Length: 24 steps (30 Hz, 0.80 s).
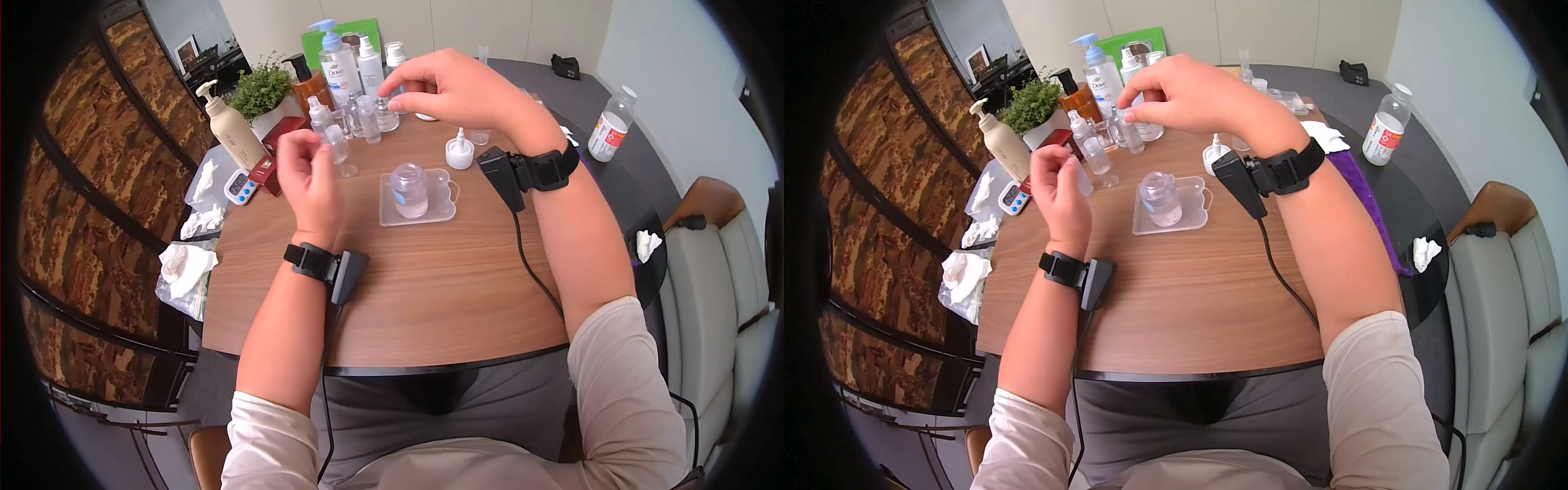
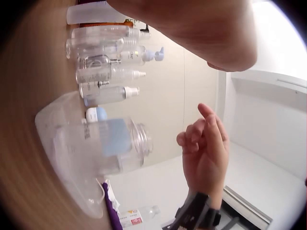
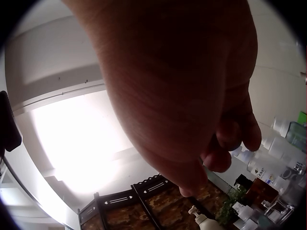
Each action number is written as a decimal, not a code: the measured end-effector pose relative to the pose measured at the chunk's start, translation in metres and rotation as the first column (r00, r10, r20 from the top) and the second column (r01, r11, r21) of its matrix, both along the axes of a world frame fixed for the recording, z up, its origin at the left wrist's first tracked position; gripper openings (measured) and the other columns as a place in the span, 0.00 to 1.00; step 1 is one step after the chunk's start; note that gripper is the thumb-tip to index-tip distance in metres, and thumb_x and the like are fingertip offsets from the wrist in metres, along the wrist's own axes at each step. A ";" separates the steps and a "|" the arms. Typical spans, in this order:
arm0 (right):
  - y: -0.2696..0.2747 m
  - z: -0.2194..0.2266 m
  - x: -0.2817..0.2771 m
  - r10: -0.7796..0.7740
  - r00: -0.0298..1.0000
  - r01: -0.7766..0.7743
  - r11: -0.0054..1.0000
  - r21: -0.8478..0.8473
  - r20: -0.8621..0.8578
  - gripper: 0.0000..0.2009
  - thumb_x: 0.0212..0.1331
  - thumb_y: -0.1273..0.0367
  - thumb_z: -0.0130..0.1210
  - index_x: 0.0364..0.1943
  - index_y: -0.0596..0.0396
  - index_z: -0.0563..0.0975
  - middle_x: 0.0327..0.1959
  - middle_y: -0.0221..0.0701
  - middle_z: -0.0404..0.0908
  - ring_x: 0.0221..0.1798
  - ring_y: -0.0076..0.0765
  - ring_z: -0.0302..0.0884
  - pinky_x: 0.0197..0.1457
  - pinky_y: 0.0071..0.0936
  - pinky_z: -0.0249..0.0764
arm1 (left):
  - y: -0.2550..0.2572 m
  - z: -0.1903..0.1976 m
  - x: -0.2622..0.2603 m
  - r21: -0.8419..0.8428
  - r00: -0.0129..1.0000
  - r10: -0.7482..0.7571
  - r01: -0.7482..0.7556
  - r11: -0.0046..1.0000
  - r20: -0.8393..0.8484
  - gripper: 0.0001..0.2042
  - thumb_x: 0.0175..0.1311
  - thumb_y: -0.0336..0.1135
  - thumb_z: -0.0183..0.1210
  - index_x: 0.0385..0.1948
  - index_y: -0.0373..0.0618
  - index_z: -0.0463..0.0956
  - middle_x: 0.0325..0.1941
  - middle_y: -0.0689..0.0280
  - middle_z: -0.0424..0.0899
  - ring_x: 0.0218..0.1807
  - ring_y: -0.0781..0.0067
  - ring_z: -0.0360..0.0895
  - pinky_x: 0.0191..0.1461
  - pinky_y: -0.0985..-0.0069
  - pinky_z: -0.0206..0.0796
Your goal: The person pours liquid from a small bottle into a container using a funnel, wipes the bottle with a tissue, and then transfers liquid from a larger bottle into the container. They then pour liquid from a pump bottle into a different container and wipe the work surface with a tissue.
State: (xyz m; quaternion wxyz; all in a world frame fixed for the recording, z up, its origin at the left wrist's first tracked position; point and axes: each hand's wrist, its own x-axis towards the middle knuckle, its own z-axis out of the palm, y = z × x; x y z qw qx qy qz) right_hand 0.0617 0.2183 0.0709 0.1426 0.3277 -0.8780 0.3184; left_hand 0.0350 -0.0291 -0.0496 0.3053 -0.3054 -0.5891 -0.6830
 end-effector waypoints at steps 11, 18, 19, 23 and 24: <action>0.026 0.009 -0.005 -0.430 0.889 0.444 0.893 0.069 -0.158 0.10 0.63 0.64 0.64 0.41 0.55 0.88 0.32 0.35 0.87 0.32 0.35 0.82 0.37 0.32 0.77 | 0.014 -0.005 0.009 -0.509 0.971 -0.130 0.216 0.833 0.199 0.35 0.55 0.45 0.79 0.62 0.45 0.71 0.50 0.71 0.74 0.50 0.79 0.69 0.54 0.79 0.61; 0.059 0.010 -0.002 -0.649 0.734 0.468 0.695 0.546 0.198 0.16 0.55 0.66 0.70 0.46 0.59 0.85 0.32 0.33 0.86 0.31 0.33 0.81 0.35 0.35 0.77 | 0.019 -0.002 0.015 -0.628 0.971 -0.002 0.155 0.763 0.237 0.46 0.40 0.51 0.86 0.63 0.48 0.71 0.47 0.70 0.75 0.51 0.76 0.72 0.55 0.74 0.64; 0.057 0.009 -0.001 -0.650 0.727 0.471 0.708 0.527 0.223 0.17 0.55 0.66 0.70 0.47 0.59 0.85 0.33 0.33 0.86 0.31 0.33 0.82 0.36 0.35 0.77 | 0.019 -0.004 0.014 -0.630 0.966 -0.012 0.177 0.756 0.257 0.44 0.42 0.50 0.85 0.63 0.48 0.71 0.47 0.70 0.76 0.52 0.76 0.72 0.56 0.72 0.64; 0.053 0.008 0.002 -0.625 0.750 0.484 0.741 0.466 0.216 0.20 0.55 0.65 0.70 0.51 0.58 0.83 0.34 0.34 0.86 0.31 0.33 0.82 0.36 0.35 0.78 | 0.018 -0.003 0.013 -0.623 0.961 -0.073 0.230 0.748 0.267 0.42 0.48 0.45 0.82 0.67 0.49 0.69 0.46 0.68 0.78 0.54 0.74 0.75 0.60 0.70 0.65; 0.052 0.008 0.004 -0.625 0.750 0.480 0.740 0.471 0.218 0.20 0.55 0.65 0.70 0.51 0.58 0.83 0.34 0.34 0.86 0.31 0.33 0.82 0.36 0.35 0.78 | 0.017 -0.005 0.011 -0.620 0.960 -0.073 0.232 0.750 0.272 0.42 0.48 0.45 0.82 0.67 0.49 0.69 0.46 0.68 0.78 0.54 0.74 0.75 0.60 0.70 0.65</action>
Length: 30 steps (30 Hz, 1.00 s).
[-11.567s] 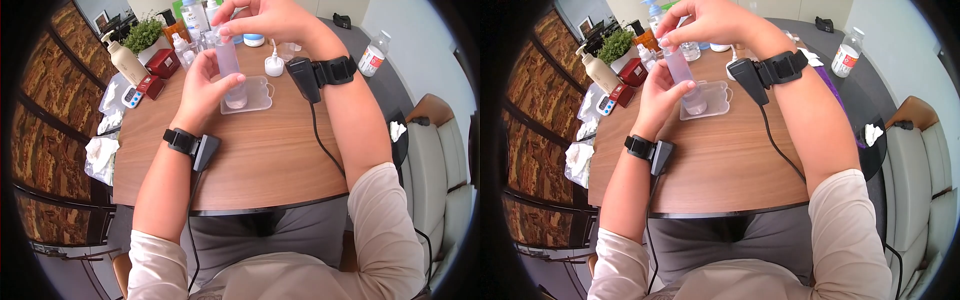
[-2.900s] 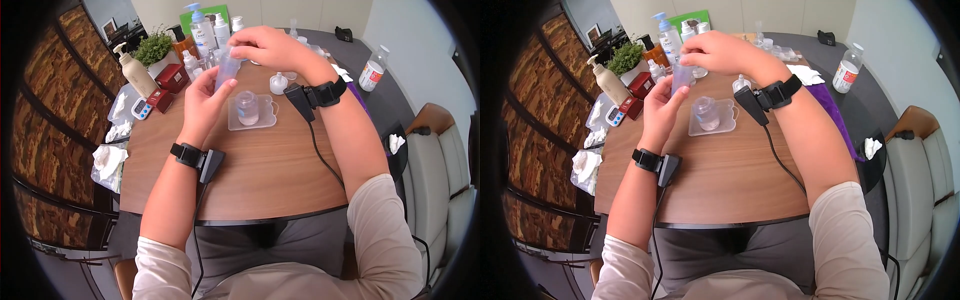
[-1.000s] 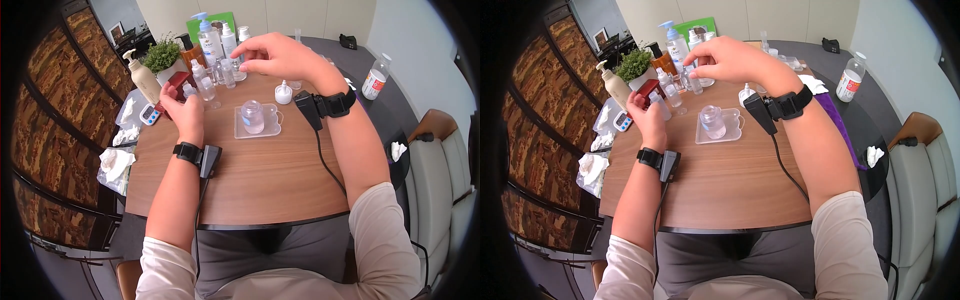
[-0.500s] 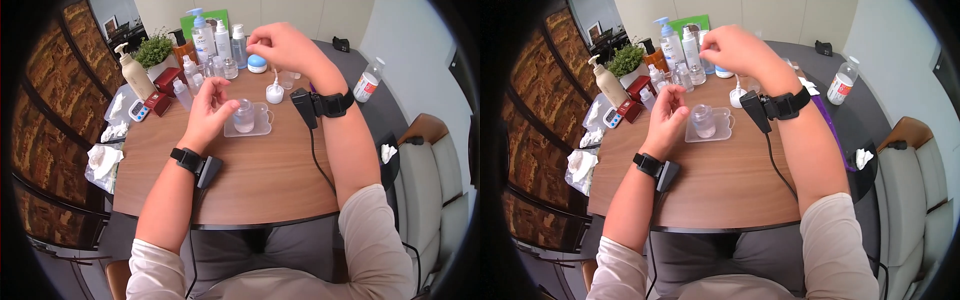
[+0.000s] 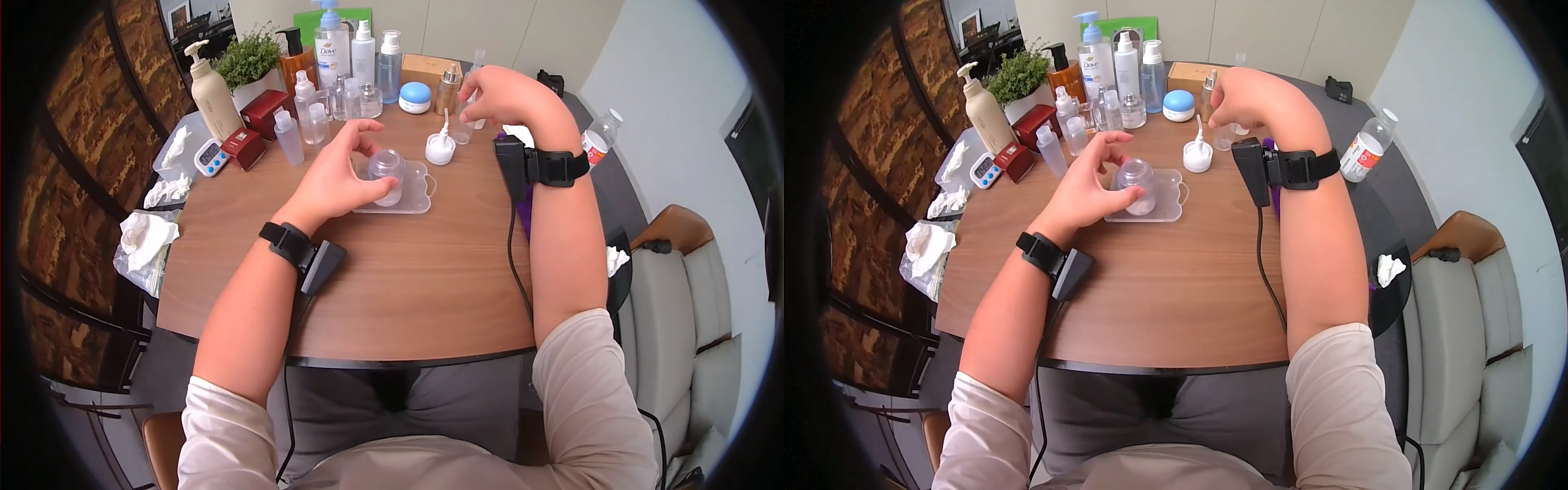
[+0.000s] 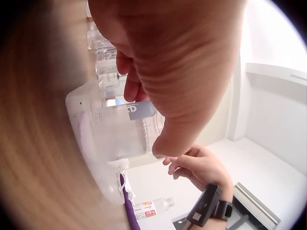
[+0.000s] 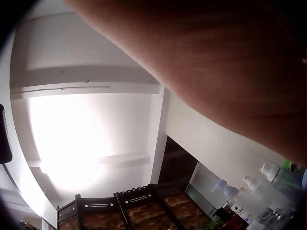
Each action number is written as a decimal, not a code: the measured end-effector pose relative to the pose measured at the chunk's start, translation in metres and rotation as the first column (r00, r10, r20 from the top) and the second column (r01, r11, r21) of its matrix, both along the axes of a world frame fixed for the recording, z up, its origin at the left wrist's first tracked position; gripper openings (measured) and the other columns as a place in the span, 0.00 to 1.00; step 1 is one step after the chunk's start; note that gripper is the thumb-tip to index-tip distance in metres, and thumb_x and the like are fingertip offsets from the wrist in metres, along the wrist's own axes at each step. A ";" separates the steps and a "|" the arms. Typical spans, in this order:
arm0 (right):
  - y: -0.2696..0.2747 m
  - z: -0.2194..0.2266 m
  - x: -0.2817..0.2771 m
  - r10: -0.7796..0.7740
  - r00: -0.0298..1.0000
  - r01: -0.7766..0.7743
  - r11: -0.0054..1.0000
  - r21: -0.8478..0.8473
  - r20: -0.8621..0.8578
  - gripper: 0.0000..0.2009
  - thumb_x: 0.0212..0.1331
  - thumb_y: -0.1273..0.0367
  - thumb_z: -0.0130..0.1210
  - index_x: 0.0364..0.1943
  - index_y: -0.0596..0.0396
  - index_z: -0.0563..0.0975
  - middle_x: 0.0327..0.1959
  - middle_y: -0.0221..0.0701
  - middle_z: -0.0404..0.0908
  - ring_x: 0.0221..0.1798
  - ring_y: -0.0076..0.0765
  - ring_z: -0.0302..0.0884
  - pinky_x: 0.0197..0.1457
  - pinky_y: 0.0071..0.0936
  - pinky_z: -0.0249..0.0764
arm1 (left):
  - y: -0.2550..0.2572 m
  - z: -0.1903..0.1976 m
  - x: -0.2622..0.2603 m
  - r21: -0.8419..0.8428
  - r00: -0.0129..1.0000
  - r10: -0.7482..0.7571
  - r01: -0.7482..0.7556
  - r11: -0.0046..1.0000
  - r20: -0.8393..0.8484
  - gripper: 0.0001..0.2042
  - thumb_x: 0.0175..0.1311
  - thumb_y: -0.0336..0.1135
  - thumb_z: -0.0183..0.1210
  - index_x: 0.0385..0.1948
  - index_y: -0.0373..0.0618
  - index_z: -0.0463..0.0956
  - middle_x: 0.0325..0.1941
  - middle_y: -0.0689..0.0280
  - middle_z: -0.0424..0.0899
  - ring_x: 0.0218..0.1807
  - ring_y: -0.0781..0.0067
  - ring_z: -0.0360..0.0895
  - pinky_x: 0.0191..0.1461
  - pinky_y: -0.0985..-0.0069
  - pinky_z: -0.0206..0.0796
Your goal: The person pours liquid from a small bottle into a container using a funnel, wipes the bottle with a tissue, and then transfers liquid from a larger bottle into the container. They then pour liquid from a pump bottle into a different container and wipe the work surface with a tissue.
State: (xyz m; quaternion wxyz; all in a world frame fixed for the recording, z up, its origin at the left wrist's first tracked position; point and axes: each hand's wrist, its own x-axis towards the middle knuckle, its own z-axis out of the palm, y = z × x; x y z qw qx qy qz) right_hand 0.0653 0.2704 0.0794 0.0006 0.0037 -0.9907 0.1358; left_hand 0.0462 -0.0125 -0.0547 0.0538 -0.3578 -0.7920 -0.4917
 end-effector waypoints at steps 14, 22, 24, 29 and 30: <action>0.000 0.002 -0.002 -0.025 0.999 0.023 0.998 0.054 0.047 0.24 0.55 0.65 0.71 0.55 0.60 0.83 0.37 0.36 0.88 0.35 0.35 0.86 0.39 0.34 0.80 | 0.001 -0.007 -0.003 0.008 0.996 -0.060 0.060 0.998 -0.059 0.47 0.51 0.43 0.80 0.75 0.50 0.64 0.52 0.64 0.79 0.61 0.66 0.76 0.72 0.61 0.62; -0.003 0.003 -0.001 -0.035 0.995 0.024 0.994 0.105 0.096 0.20 0.57 0.68 0.69 0.54 0.60 0.83 0.35 0.35 0.87 0.32 0.33 0.83 0.39 0.34 0.79 | 0.001 -0.007 -0.003 -0.028 0.999 -0.031 0.032 0.999 0.037 0.48 0.53 0.42 0.79 0.77 0.49 0.61 0.56 0.61 0.80 0.61 0.65 0.76 0.73 0.61 0.62; -0.003 0.004 -0.001 -0.030 0.994 0.020 0.995 0.100 0.102 0.20 0.57 0.69 0.69 0.53 0.61 0.83 0.33 0.35 0.86 0.30 0.32 0.81 0.37 0.34 0.79 | 0.002 -0.009 -0.004 0.024 0.997 -0.075 0.074 0.997 0.028 0.50 0.51 0.45 0.81 0.77 0.49 0.61 0.55 0.62 0.80 0.61 0.65 0.76 0.73 0.61 0.62; -0.004 0.005 0.002 -0.050 0.995 0.039 0.990 0.134 0.083 0.18 0.58 0.70 0.67 0.52 0.62 0.83 0.28 0.33 0.84 0.26 0.30 0.78 0.32 0.30 0.77 | 0.004 -0.004 0.004 -0.013 0.998 -0.015 0.015 1.000 -0.055 0.44 0.56 0.39 0.76 0.76 0.48 0.61 0.54 0.62 0.81 0.60 0.64 0.77 0.73 0.61 0.62; -0.004 0.005 0.001 -0.049 0.995 0.037 0.990 0.136 0.082 0.18 0.58 0.70 0.67 0.52 0.62 0.83 0.28 0.33 0.84 0.26 0.30 0.78 0.32 0.30 0.77 | 0.003 -0.003 0.004 -0.011 0.998 -0.013 0.013 1.000 -0.056 0.44 0.56 0.39 0.76 0.76 0.48 0.61 0.54 0.62 0.81 0.60 0.64 0.77 0.73 0.61 0.62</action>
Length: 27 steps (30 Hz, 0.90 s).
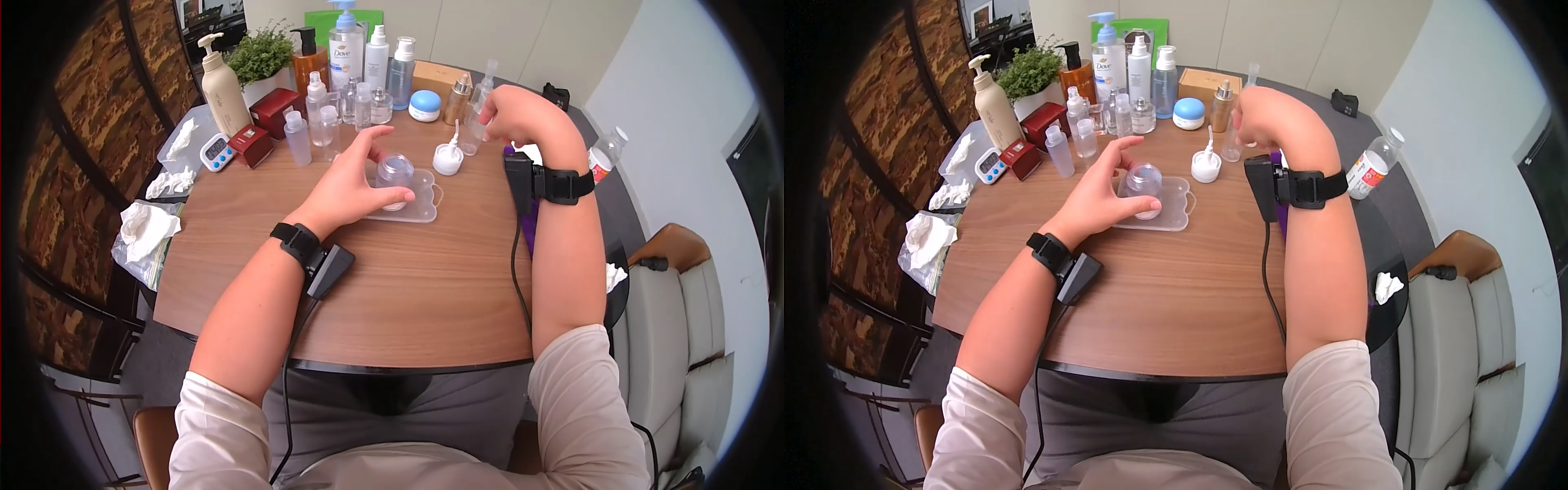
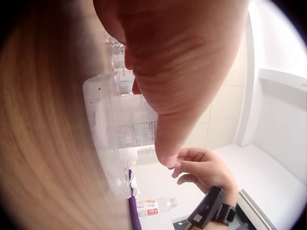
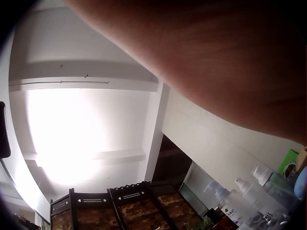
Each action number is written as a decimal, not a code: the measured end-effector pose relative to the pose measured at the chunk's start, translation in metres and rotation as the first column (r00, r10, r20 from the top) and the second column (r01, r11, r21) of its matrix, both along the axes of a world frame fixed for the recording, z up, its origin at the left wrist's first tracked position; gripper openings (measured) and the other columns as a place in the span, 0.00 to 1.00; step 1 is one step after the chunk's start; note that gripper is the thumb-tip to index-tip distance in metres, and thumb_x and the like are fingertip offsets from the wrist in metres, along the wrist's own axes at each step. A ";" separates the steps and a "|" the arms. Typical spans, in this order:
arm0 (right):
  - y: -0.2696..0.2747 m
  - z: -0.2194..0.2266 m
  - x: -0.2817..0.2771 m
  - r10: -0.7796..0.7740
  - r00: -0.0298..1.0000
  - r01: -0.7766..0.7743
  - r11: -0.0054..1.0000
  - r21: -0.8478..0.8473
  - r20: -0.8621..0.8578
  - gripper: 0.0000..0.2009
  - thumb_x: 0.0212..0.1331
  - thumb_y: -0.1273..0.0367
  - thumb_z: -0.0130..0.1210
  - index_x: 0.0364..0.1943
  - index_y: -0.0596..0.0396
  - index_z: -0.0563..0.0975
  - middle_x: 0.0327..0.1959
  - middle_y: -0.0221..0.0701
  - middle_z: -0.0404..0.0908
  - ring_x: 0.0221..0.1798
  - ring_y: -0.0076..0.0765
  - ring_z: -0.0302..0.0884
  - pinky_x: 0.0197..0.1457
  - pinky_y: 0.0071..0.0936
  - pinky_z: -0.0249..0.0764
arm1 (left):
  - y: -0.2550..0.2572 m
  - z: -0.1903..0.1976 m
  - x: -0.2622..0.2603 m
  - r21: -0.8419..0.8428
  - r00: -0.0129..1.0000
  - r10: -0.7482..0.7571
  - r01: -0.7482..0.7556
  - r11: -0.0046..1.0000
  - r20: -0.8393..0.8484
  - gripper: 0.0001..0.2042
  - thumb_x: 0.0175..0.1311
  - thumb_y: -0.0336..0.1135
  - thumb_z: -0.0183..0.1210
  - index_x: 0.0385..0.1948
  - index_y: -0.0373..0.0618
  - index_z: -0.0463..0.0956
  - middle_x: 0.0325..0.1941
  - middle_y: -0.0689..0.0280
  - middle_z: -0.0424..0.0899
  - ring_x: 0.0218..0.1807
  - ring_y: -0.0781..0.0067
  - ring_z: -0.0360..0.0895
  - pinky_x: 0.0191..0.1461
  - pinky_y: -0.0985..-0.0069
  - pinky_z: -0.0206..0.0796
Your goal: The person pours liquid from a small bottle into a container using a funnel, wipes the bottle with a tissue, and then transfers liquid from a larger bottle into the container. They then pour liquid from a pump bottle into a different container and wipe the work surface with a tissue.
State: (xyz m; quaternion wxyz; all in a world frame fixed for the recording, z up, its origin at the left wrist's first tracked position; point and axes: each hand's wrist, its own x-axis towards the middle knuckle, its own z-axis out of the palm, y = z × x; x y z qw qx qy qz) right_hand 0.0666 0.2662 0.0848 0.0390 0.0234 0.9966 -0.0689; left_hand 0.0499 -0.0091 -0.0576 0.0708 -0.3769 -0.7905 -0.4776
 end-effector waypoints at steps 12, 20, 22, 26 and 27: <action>-0.004 -0.028 -0.013 0.039 0.969 -0.025 0.998 -0.062 0.245 0.22 0.56 0.68 0.70 0.56 0.58 0.83 0.33 0.33 0.89 0.37 0.31 0.86 0.39 0.31 0.81 | -0.001 0.000 -0.001 0.080 0.984 -0.086 0.075 0.994 0.153 0.46 0.55 0.36 0.76 0.78 0.49 0.59 0.54 0.61 0.81 0.61 0.64 0.75 0.73 0.62 0.64; -0.004 -0.043 -0.028 0.043 0.968 0.013 0.976 -0.220 0.247 0.13 0.58 0.66 0.72 0.45 0.55 0.84 0.31 0.30 0.86 0.34 0.30 0.83 0.35 0.36 0.78 | -0.004 -0.009 -0.013 0.072 0.989 -0.109 0.102 0.992 0.104 0.45 0.56 0.36 0.74 0.78 0.48 0.60 0.56 0.61 0.80 0.61 0.65 0.77 0.73 0.62 0.64; -0.004 -0.045 -0.031 0.066 0.969 -0.010 0.973 -0.230 0.239 0.11 0.60 0.67 0.71 0.42 0.56 0.83 0.29 0.29 0.85 0.32 0.29 0.82 0.34 0.35 0.77 | -0.003 -0.009 -0.012 0.072 0.991 -0.099 0.092 0.993 0.095 0.45 0.55 0.37 0.75 0.78 0.48 0.60 0.57 0.60 0.80 0.62 0.65 0.77 0.73 0.62 0.64; -0.004 -0.049 -0.036 0.125 0.977 -0.075 0.961 -0.266 0.176 0.12 0.62 0.67 0.68 0.46 0.58 0.83 0.28 0.29 0.85 0.27 0.26 0.83 0.28 0.28 0.75 | -0.004 -0.002 -0.005 -0.003 0.996 -0.019 0.019 1.000 0.089 0.46 0.54 0.39 0.76 0.77 0.50 0.61 0.59 0.59 0.79 0.64 0.63 0.76 0.74 0.60 0.62; -0.005 -0.049 -0.036 0.140 0.979 -0.096 0.958 -0.269 0.149 0.12 0.62 0.66 0.68 0.44 0.59 0.83 0.28 0.29 0.85 0.27 0.26 0.83 0.29 0.29 0.76 | -0.004 -0.002 -0.005 -0.003 0.996 -0.018 0.018 1.000 0.091 0.46 0.54 0.39 0.76 0.77 0.50 0.61 0.59 0.59 0.79 0.64 0.63 0.76 0.74 0.60 0.62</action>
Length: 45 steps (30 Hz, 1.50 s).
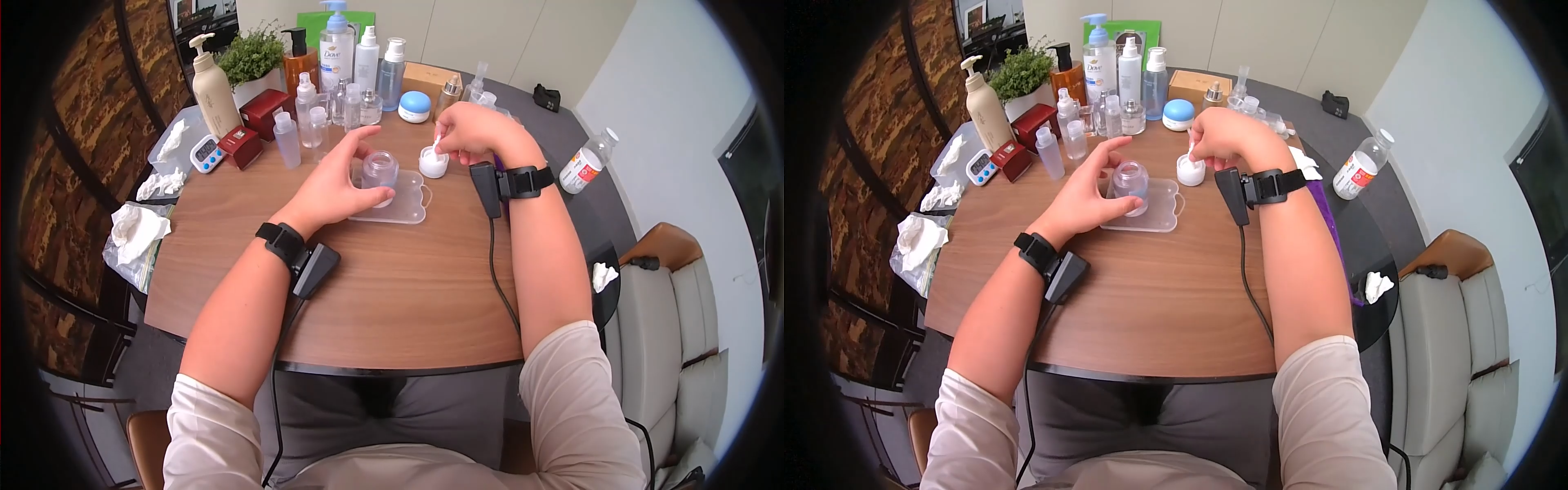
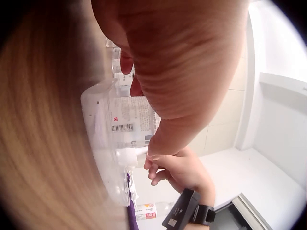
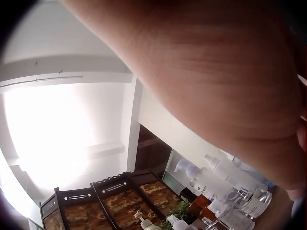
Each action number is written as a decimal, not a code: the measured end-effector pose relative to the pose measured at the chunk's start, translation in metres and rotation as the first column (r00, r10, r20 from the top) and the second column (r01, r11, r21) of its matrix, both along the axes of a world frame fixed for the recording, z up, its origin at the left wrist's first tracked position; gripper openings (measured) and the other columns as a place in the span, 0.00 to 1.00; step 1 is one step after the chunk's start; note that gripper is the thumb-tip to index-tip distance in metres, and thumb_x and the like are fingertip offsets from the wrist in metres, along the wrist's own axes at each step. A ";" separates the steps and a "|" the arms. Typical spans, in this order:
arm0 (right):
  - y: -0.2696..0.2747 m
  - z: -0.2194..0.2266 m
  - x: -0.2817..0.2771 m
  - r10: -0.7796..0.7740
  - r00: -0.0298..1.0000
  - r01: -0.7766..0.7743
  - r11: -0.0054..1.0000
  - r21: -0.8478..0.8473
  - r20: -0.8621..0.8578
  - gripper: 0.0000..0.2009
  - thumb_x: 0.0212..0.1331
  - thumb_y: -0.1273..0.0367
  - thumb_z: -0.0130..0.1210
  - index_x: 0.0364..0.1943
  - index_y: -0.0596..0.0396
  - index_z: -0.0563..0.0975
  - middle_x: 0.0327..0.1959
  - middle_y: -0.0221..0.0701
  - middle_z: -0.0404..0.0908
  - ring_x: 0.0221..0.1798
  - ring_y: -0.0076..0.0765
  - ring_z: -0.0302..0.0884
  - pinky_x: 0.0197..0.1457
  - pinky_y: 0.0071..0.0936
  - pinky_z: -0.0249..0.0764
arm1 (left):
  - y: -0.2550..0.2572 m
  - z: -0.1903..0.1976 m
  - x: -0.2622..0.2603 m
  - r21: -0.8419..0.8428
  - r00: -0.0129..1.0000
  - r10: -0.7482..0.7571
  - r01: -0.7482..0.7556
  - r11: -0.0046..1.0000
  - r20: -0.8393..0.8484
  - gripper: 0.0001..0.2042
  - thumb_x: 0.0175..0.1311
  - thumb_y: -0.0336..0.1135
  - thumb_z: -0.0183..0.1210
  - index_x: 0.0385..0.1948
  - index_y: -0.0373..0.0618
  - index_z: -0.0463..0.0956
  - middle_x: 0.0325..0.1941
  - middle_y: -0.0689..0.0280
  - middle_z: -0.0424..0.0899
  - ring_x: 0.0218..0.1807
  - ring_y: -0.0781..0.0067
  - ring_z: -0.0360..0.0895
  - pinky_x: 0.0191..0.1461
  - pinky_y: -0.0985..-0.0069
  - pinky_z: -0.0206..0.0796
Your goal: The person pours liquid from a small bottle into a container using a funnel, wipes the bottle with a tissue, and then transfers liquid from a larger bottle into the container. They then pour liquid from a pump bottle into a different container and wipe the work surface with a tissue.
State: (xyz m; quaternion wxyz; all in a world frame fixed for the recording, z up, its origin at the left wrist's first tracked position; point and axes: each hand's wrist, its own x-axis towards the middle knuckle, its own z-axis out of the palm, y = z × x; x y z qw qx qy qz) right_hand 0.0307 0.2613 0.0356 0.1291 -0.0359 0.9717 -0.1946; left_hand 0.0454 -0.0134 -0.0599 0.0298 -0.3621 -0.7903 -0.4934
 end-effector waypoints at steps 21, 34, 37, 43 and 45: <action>-0.009 -0.009 -0.001 -0.008 0.996 -0.002 0.993 -0.117 -0.084 0.10 0.60 0.68 0.68 0.39 0.60 0.82 0.25 0.30 0.83 0.25 0.27 0.81 0.28 0.29 0.78 | -0.001 -0.005 -0.007 0.005 1.000 0.007 -0.007 1.000 0.009 0.44 0.55 0.37 0.73 0.77 0.50 0.62 0.56 0.62 0.82 0.61 0.65 0.77 0.71 0.63 0.63; -0.005 -0.029 -0.019 0.104 0.989 -0.131 0.941 -0.313 -0.102 0.18 0.58 0.69 0.71 0.51 0.59 0.81 0.33 0.29 0.85 0.27 0.26 0.81 0.30 0.28 0.79 | -0.001 -0.008 -0.012 -0.066 0.997 0.068 -0.069 0.995 -0.026 0.44 0.52 0.46 0.78 0.73 0.47 0.66 0.63 0.57 0.80 0.68 0.62 0.75 0.75 0.60 0.61; -0.005 -0.032 -0.022 0.098 0.986 -0.138 0.936 -0.324 -0.136 0.22 0.57 0.69 0.73 0.55 0.59 0.81 0.32 0.27 0.84 0.28 0.26 0.81 0.32 0.27 0.79 | -0.001 -0.005 -0.010 -0.070 0.997 0.071 -0.072 0.995 -0.017 0.44 0.52 0.48 0.79 0.72 0.46 0.67 0.62 0.57 0.81 0.67 0.63 0.75 0.73 0.61 0.62; -0.004 -0.038 -0.025 0.110 0.990 -0.128 0.965 -0.230 -0.088 0.27 0.55 0.66 0.76 0.58 0.60 0.80 0.38 0.28 0.83 0.37 0.28 0.82 0.37 0.28 0.79 | 0.000 -0.002 -0.008 -0.045 0.997 0.078 -0.078 0.996 -0.002 0.38 0.51 0.47 0.79 0.63 0.40 0.73 0.57 0.57 0.82 0.63 0.62 0.78 0.68 0.63 0.68; -0.003 -0.041 -0.026 0.116 0.991 -0.128 0.966 -0.224 -0.066 0.29 0.53 0.64 0.78 0.59 0.59 0.80 0.41 0.28 0.83 0.40 0.29 0.82 0.39 0.29 0.79 | 0.000 -0.001 -0.008 -0.026 0.997 0.075 -0.075 0.997 -0.005 0.36 0.50 0.47 0.79 0.58 0.37 0.75 0.55 0.55 0.83 0.62 0.59 0.78 0.66 0.63 0.72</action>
